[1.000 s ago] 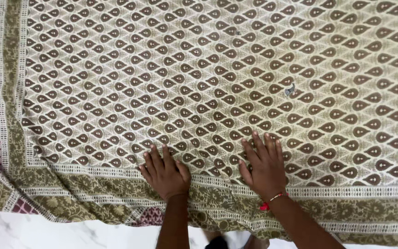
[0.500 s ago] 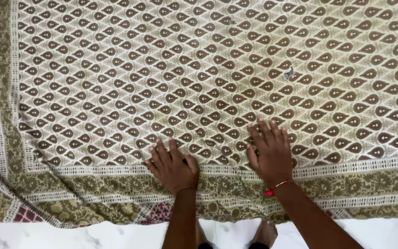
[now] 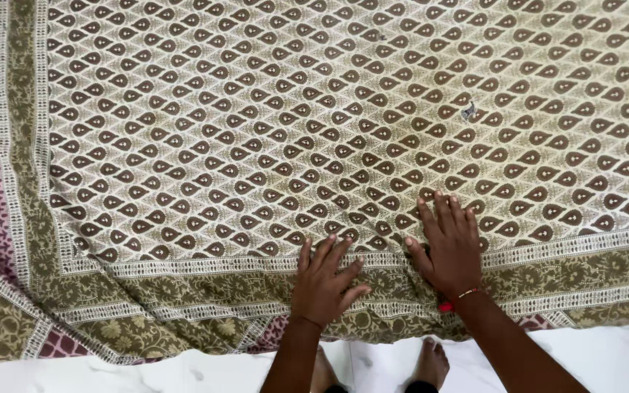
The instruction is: The person straightens a patterned fabric on a surface by hand, smoothing it out and tucking the edges near a wall and under a curtain.
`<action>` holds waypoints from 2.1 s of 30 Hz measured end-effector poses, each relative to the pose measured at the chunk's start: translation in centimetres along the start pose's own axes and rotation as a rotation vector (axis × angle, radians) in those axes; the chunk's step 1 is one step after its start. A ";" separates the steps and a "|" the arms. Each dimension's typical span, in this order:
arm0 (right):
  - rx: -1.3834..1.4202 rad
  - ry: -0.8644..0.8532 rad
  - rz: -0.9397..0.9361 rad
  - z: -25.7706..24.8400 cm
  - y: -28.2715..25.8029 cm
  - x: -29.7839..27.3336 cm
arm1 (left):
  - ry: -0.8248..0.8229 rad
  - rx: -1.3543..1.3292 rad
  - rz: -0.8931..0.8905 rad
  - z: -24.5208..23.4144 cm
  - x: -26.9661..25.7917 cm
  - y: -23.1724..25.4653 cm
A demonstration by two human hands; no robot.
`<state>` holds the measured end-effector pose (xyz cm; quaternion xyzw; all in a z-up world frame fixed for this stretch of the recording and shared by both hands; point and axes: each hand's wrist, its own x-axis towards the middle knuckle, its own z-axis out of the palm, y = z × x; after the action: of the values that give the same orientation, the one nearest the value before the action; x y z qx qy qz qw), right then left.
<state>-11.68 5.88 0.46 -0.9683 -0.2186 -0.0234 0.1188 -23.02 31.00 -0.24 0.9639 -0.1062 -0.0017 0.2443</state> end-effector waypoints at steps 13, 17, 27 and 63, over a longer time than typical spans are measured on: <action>-0.023 0.017 0.063 -0.2 -2.2 -2.6 | 0.269 -0.143 -0.140 2.6 -4.0 2.5; -0.026 0.047 0.053 0.0 -2.5 -3.6 | 0.200 -0.135 -0.155 2.2 -5.7 1.5; -0.045 0.079 0.201 2.0 -4.3 -4.1 | 0.029 0.023 -0.705 -3.9 -0.3 1.4; -0.137 0.013 0.058 3.4 -15.7 -1.5 | -0.108 -0.084 -1.026 -10.0 -7.3 -6.5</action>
<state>-19.78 19.87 0.49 -0.9799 -0.1874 -0.0410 0.0542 -28.26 42.77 5.18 0.8798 0.3679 -0.1752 0.2449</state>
